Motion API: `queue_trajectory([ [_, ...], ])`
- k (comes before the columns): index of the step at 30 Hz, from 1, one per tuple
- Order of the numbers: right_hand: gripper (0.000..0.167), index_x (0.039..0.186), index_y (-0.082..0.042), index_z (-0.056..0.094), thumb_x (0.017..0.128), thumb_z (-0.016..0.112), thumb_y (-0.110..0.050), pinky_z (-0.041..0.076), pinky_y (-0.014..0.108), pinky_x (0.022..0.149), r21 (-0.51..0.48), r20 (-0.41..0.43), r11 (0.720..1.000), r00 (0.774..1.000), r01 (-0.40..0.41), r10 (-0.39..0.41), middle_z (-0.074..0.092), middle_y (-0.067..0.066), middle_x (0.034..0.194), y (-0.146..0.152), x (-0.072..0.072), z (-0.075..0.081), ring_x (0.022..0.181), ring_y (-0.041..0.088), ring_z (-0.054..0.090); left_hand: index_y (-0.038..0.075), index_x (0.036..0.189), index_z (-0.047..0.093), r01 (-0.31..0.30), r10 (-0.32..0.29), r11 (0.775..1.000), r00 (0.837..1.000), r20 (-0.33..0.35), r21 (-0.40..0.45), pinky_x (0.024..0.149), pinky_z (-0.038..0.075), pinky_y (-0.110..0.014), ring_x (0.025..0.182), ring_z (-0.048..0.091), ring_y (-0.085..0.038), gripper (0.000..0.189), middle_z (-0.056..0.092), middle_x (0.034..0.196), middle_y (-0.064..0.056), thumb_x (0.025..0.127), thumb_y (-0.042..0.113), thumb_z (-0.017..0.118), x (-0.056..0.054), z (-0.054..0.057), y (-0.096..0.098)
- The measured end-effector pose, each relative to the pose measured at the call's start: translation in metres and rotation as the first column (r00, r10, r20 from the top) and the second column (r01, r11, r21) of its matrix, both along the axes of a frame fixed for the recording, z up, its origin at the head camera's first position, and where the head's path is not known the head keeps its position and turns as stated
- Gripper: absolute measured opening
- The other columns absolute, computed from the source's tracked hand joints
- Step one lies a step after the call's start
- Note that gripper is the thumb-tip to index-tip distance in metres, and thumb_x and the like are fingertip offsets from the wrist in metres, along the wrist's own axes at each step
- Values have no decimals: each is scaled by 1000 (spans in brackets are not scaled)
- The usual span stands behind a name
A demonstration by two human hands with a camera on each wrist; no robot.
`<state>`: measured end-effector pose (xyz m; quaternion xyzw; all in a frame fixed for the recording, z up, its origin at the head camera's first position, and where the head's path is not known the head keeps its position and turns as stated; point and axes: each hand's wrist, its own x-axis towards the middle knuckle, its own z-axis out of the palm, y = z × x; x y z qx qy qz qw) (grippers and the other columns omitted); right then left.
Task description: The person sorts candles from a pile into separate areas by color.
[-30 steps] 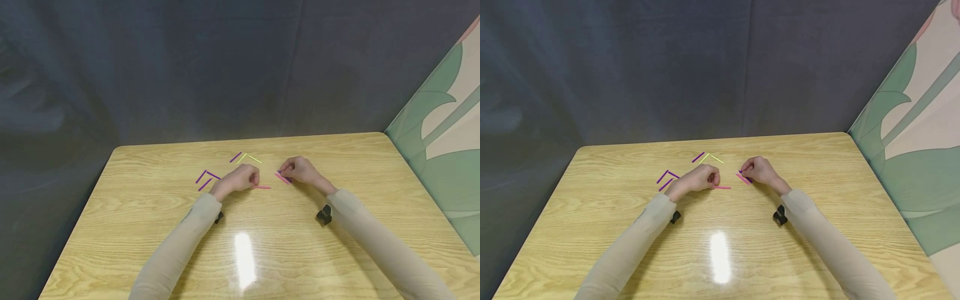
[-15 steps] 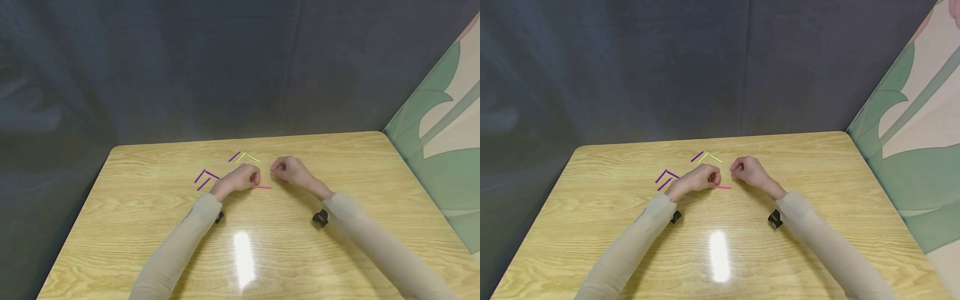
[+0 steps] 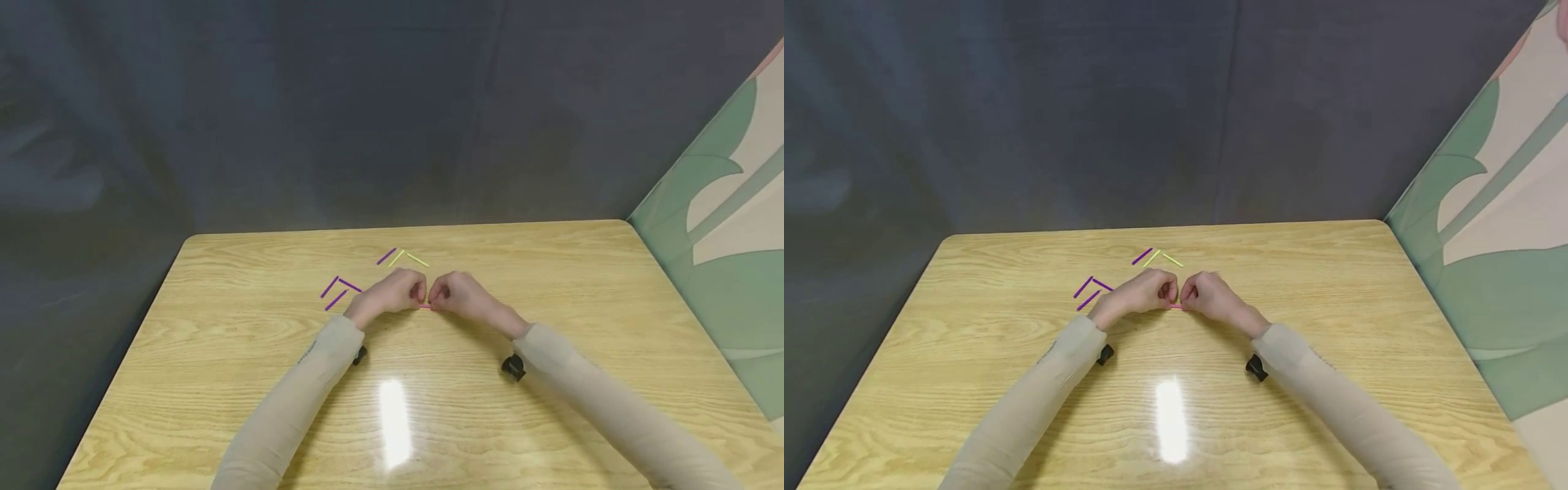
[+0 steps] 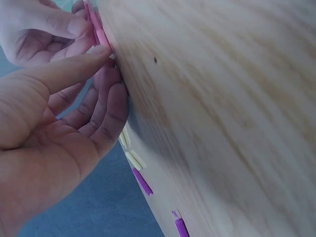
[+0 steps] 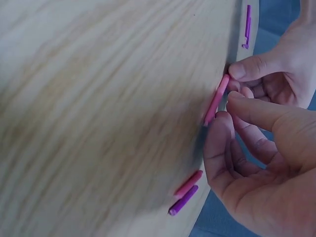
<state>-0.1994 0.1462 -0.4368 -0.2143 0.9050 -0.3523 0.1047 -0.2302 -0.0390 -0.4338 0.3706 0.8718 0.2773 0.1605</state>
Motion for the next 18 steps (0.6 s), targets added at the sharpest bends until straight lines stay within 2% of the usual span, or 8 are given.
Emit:
queue_trajectory([
  [3, 6, 82, -3, 71, 80, 75, 0, 46, 25, 63, 23, -2, 1000, 1000, -1, 1, 67, 0, 73, 1, 1, -1, 65, 10, 56, 2, 85, 64, -6, 6, 1000, 1000, 8, -2, 67, 43, -22, 74, 53, -14, 12, 63, 82, -7, 81, -8, 68, 0, 1, 1],
  [11, 6, 87, 1, 71, 82, 74, -2, 42, 24, 59, 56, -2, 998, 1000, 4, -4, 65, 0, 73, 6, 1, -5, 61, 10, 49, 0, 93, 64, -52, 54, 998, 993, 108, -24, 70, 48, -22, 77, 59, -15, 19, 64, 85, -7, 78, -10, 70, -1, 2, 5],
  [18, 5, 83, -2, 72, 82, 75, -5, 41, 25, 59, 72, 1, 997, 1000, 28, -28, 62, -2, 69, 10, -2, -9, 62, 10, 49, -1, 97, 67, -100, 103, 994, 989, 107, -36, 70, 48, -24, 76, 59, -15, 15, 65, 85, -7, 83, -2, 71, 0, 4, 6],
])
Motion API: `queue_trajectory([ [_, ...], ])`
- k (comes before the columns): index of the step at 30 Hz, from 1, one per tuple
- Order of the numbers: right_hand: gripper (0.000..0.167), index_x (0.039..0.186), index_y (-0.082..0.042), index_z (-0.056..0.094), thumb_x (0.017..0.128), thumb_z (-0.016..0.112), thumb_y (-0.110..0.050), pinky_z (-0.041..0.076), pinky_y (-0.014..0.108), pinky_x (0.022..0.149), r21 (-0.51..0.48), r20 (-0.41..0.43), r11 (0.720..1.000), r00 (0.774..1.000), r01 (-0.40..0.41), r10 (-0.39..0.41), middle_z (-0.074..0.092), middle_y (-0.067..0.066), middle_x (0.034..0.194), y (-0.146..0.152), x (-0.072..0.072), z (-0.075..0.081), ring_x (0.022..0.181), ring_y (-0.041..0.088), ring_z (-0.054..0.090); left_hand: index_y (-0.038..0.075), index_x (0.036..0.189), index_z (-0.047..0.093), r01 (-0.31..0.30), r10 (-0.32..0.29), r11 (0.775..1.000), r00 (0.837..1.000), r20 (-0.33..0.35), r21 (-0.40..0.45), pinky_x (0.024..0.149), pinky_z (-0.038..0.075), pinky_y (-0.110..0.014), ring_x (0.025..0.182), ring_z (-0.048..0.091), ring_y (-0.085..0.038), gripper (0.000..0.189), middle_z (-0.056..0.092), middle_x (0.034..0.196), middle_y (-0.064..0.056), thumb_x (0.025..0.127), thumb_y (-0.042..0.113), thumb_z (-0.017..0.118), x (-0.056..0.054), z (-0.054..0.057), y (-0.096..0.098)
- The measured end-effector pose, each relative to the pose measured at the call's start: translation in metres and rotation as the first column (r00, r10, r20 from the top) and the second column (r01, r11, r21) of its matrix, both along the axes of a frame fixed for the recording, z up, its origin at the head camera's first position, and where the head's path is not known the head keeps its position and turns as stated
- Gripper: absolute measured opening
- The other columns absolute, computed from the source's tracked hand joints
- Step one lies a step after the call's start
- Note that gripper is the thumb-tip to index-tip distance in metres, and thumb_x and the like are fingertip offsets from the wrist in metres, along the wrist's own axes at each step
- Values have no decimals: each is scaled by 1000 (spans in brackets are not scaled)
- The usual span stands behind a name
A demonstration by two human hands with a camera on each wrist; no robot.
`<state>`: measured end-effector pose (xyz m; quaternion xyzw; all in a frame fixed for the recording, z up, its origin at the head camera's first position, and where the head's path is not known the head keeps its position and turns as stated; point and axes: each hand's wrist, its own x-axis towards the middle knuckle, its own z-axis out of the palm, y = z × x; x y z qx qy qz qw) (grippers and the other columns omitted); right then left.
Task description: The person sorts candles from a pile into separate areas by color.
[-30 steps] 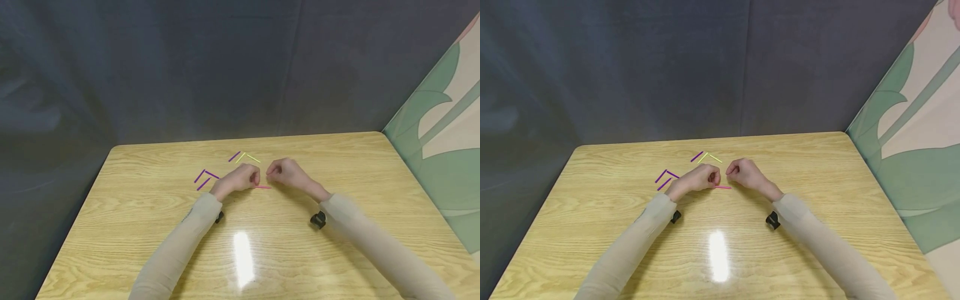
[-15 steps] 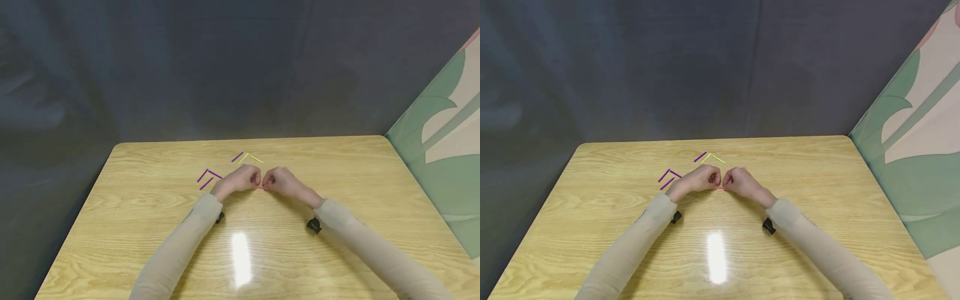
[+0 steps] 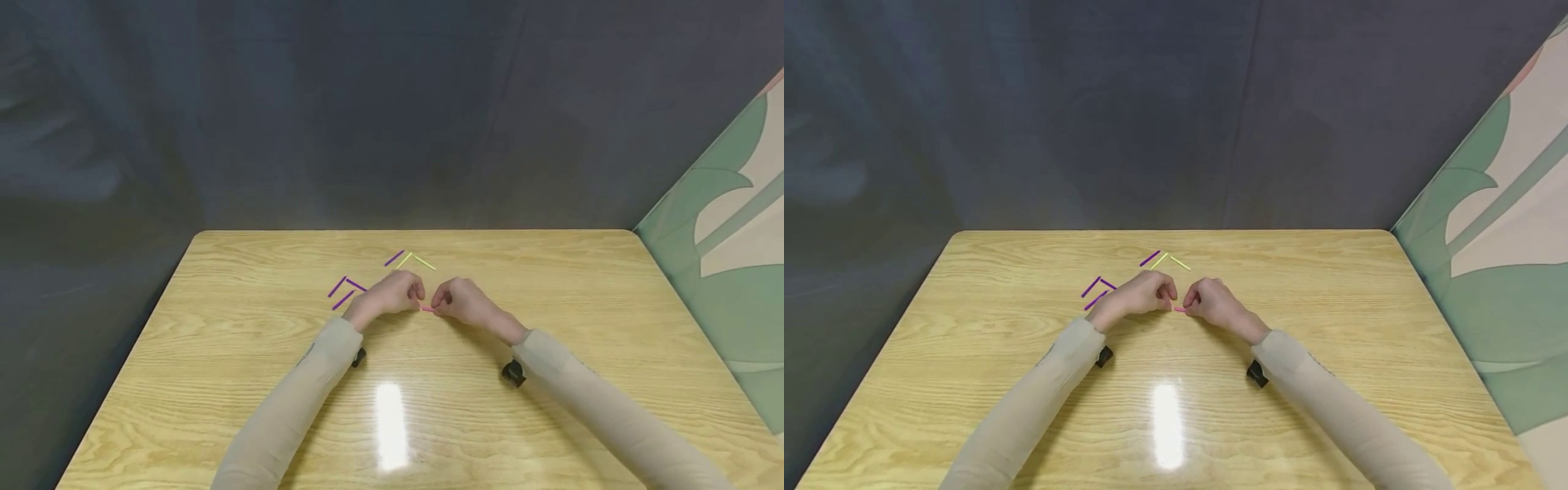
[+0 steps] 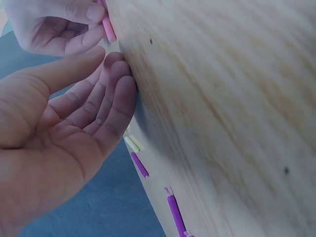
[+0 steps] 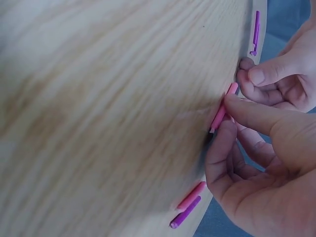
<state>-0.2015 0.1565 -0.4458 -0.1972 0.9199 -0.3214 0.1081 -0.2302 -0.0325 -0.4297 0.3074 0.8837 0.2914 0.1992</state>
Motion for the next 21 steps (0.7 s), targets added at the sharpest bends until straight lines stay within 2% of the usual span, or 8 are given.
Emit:
queue_trajectory([
  [7, 5, 82, 1, 73, 82, 74, -4, 44, 23, 60, 12, -14, 1000, 1000, -8, 8, 68, -1, 74, 4, -2, 0, 63, 9, 52, -1, 96, 68, -23, 23, 1000, 1000, 0, 19, 71, 48, -23, 77, 60, -15, 13, 65, 84, -6, 84, 1, 71, -2, 1, -1],
  [14, 5, 80, -5, 75, 82, 72, 0, 44, 23, 60, 27, -36, 1000, 999, -13, 14, 70, -2, 74, 8, -5, -1, 63, 8, 51, 1, 95, 69, -40, 40, 999, 999, 22, 11, 73, 49, -23, 80, 61, -15, 8, 66, 86, -5, 87, 3, 69, -2, 0, -3],
  [21, 6, 80, -4, 75, 81, 72, 1, 46, 24, 60, 21, -37, 1000, 999, -4, 4, 70, 0, 74, 9, -8, 2, 64, 8, 54, 0, 94, 69, -44, 43, 999, 999, 21, 26, 71, 48, -23, 78, 60, -15, 7, 66, 85, -6, 88, 3, 68, -2, -1, -6],
])
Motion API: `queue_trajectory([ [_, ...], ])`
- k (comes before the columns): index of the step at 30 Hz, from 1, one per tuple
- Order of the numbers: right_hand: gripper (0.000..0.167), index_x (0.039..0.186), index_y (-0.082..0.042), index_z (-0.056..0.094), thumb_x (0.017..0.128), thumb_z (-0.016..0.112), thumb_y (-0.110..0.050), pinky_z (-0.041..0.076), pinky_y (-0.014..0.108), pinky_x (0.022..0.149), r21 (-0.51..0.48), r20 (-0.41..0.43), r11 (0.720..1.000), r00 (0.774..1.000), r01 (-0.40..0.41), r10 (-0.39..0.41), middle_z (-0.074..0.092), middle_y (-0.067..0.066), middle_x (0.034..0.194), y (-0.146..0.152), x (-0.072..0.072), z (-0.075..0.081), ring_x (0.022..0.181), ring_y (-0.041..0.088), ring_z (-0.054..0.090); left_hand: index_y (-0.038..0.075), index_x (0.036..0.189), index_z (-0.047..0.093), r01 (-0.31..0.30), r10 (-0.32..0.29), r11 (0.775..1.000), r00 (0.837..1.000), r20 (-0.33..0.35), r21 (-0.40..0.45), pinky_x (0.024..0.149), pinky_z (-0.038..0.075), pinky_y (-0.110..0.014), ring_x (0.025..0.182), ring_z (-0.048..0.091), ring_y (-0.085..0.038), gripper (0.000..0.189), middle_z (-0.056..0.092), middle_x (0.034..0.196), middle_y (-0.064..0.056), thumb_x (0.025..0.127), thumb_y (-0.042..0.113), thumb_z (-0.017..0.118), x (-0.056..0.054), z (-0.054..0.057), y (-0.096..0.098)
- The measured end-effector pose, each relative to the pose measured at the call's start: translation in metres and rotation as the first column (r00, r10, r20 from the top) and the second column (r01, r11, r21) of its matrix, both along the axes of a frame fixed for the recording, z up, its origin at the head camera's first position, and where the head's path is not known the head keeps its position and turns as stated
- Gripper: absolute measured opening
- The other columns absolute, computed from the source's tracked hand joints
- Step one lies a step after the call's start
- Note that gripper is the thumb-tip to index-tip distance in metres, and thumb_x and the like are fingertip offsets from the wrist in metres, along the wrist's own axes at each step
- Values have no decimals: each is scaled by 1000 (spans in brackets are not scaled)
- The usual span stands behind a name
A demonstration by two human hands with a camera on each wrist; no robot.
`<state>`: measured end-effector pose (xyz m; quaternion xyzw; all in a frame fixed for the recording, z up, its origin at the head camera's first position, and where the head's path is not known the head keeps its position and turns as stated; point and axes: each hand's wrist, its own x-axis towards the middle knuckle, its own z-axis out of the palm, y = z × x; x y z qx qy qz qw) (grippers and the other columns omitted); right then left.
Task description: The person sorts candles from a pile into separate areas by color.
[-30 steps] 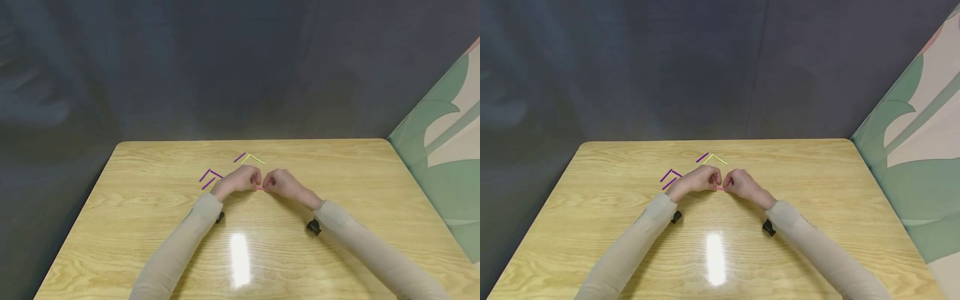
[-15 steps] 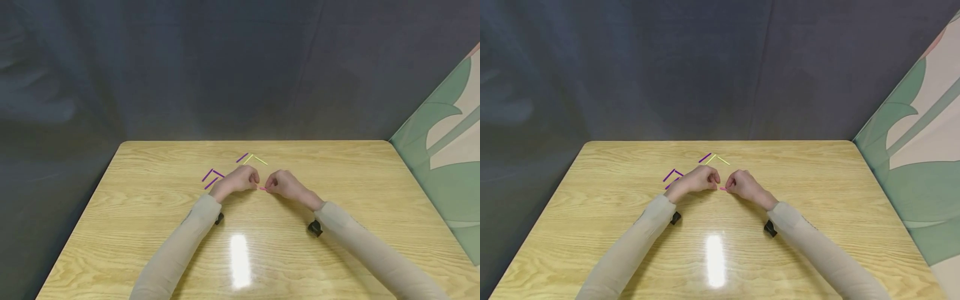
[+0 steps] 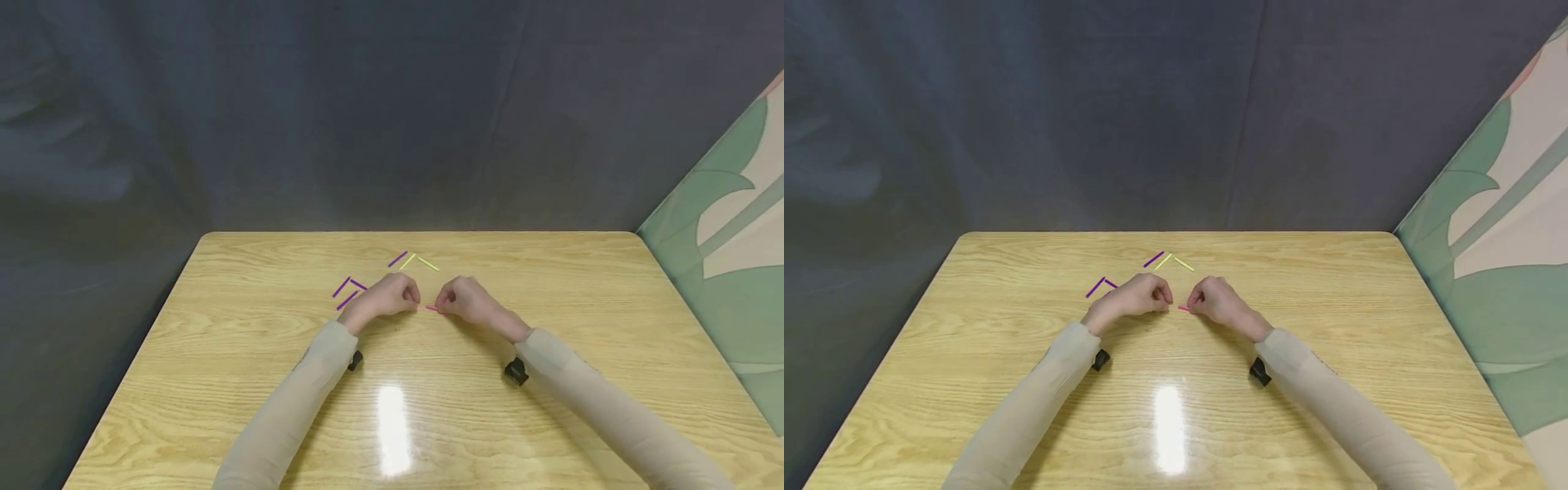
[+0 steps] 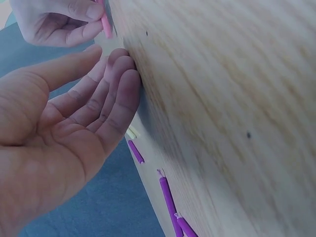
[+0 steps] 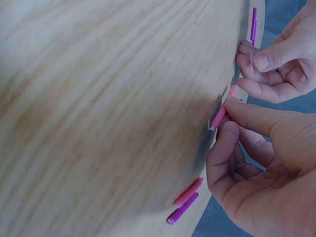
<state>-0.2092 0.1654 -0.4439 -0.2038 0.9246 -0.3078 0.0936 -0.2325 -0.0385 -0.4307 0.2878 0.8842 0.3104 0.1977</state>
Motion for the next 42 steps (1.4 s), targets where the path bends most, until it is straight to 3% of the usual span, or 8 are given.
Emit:
queue_trajectory([
  [9, 3, 82, -2, 74, 84, 72, -4, 46, 24, 58, -67, 89, 995, 994, 72, -66, 69, 2, 75, 11, -7, -1, 63, 10, 56, 1, 96, 68, -22, 22, 1000, 999, 42, -4, 66, 49, -23, 71, 59, -13, 10, 64, 80, -3, 88, 6, 69, 1, -4, -1],
  [20, 10, 92, 3, 73, 87, 70, -5, 48, 26, 54, -159, 268, 976, 958, 146, -100, 66, 6, 70, 32, -15, -4, 60, 13, 56, 1, 96, 66, -50, 49, 999, 994, 98, 9, 58, 50, -24, 67, 64, -22, 8, 67, 79, -8, 90, 8, 66, 1, -6, -1],
  [31, 12, 94, 2, 73, 90, 68, -8, 49, 26, 57, -107, 220, 977, 963, 185, -158, 67, 7, 73, 49, -20, 2, 62, 14, 57, 3, 96, 65, -45, 42, 999, 990, 136, 18, 62, 51, -26, 68, 63, -20, 6, 66, 79, -8, 93, 7, 62, 1, -5, 0],
  [36, 13, 95, 2, 73, 90, 67, -8, 45, 23, 54, -72, 174, 975, 965, 210, -195, 68, 6, 76, 59, -25, 3, 62, 13, 56, 4, 92, 64, -23, 20, 999, 992, 123, 25, 61, 51, -26, 66, 61, -16, 6, 64, 74, -4, 93, 7, 59, 1, -4, 1],
  [42, 15, 93, 2, 74, 89, 70, -12, 39, 22, 52, -77, 117, 973, 971, 219, -209, 70, 7, 83, 69, -26, 3, 63, 12, 49, 4, 95, 65, -35, 32, 999, 991, 134, 21, 63, 51, -26, 72, 63, -20, 9, 66, 80, -8, 95, 11, 59, 1, -6, 2],
])
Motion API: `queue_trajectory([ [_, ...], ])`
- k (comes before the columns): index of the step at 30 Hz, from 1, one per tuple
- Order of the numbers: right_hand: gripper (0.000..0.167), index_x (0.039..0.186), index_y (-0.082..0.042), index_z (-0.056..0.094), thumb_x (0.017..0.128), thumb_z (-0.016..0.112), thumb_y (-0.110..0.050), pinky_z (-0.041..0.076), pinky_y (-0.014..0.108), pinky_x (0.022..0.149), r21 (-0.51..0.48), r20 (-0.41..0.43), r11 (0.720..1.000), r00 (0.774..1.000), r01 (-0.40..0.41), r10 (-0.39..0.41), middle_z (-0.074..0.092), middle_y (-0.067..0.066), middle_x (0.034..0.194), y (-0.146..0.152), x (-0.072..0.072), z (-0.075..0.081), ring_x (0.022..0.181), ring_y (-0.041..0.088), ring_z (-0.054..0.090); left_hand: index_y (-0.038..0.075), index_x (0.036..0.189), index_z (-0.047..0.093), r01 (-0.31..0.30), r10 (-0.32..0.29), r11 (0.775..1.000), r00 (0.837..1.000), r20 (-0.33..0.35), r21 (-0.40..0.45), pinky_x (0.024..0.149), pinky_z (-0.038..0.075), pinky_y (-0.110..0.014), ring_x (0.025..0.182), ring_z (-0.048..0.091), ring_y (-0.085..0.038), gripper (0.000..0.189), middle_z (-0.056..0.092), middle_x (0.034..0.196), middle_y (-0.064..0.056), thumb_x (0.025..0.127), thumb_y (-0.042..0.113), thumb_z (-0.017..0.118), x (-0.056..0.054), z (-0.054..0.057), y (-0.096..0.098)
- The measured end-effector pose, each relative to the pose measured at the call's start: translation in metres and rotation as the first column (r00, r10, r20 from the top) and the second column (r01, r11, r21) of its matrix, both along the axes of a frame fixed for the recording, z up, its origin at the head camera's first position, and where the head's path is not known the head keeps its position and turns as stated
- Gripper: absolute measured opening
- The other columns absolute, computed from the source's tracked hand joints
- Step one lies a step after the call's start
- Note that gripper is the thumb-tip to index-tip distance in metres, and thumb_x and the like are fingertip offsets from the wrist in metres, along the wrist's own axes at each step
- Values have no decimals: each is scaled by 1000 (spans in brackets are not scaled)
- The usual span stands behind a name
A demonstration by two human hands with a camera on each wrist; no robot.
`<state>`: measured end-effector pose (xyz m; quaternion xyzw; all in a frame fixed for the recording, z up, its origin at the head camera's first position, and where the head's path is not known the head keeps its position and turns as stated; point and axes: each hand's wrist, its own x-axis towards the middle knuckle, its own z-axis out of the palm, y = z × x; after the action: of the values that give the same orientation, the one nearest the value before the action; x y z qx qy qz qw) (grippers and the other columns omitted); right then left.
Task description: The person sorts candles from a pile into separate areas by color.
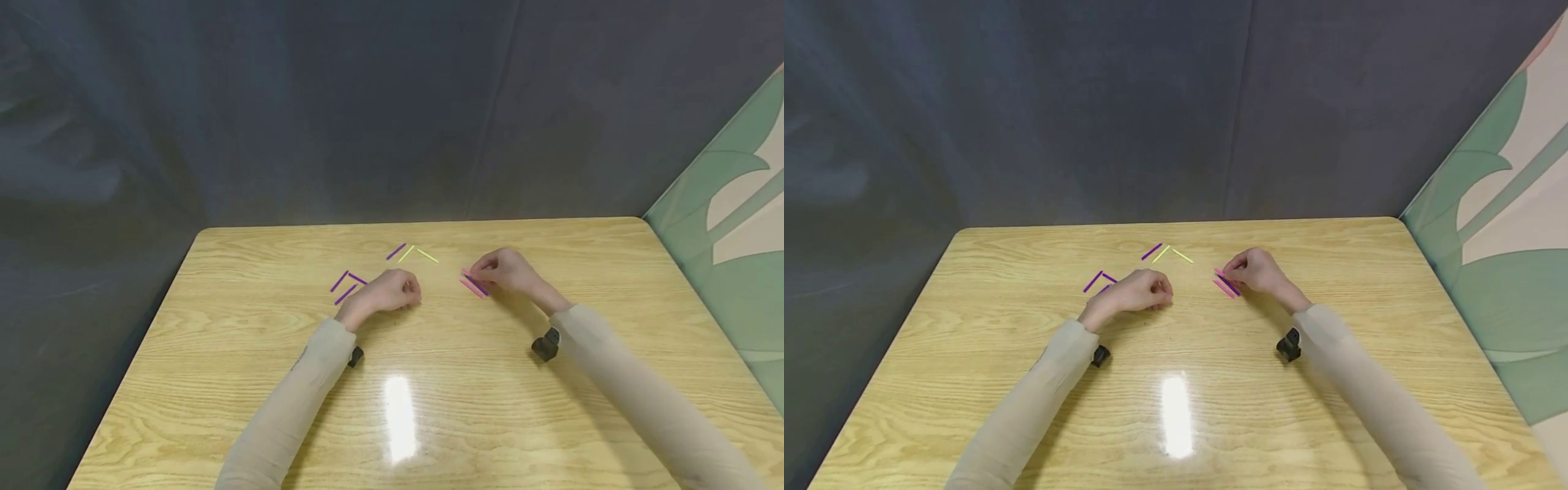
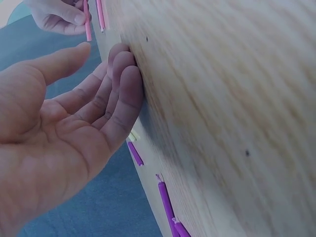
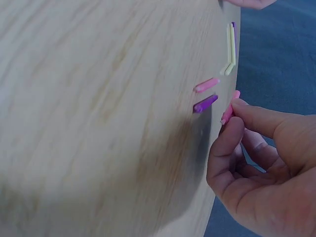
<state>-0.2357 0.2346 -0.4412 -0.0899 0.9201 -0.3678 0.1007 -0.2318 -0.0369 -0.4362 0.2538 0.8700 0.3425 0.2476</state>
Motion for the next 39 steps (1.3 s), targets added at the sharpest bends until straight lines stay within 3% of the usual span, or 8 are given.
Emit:
queue_trajectory([
  [13, 16, 99, 4, 72, 89, 68, -8, 44, 21, 53, -19, -15, 1000, 1000, 14, -14, 70, 8, 80, 11, 3, -5, 62, 13, 55, 4, 96, 65, -10, 10, 1000, 1000, 8, 4, 62, 51, -25, 73, 62, -20, 11, 65, 81, -9, 96, 12, 59, 0, 0, 0],
  [19, 14, 97, 3, 72, 88, 69, -8, 40, 21, 53, 13, -88, 1000, 996, 6, -4, 69, 8, 80, 12, 5, -8, 61, 10, 49, 2, 97, 64, -15, 15, 1000, 1000, 11, 4, 61, 50, -25, 72, 61, -20, 12, 65, 81, -10, 96, 13, 58, 1, 0, 0],
  [29, 14, 96, 1, 72, 86, 71, -9, 37, 24, 57, 27, -126, 1000, 992, -2, 5, 63, 3, 74, 12, 7, -14, 65, 13, 48, 3, 96, 64, 8, -8, 1000, 1000, 10, 5, 62, 51, -25, 72, 62, -20, 10, 65, 81, -10, 96, 11, 58, 2, 2, 1],
  [39, 13, 96, 2, 71, 86, 71, -7, 38, 23, 56, 22, -119, 1000, 993, -4, 7, 66, 5, 76, 12, 9, -13, 65, 13, 49, 2, 93, 64, 36, -37, 999, 997, -75, -5, 57, 48, -24, 60, 55, -13, 8, 64, 76, -12, 95, 3, 56, 1, 0, -2],
])
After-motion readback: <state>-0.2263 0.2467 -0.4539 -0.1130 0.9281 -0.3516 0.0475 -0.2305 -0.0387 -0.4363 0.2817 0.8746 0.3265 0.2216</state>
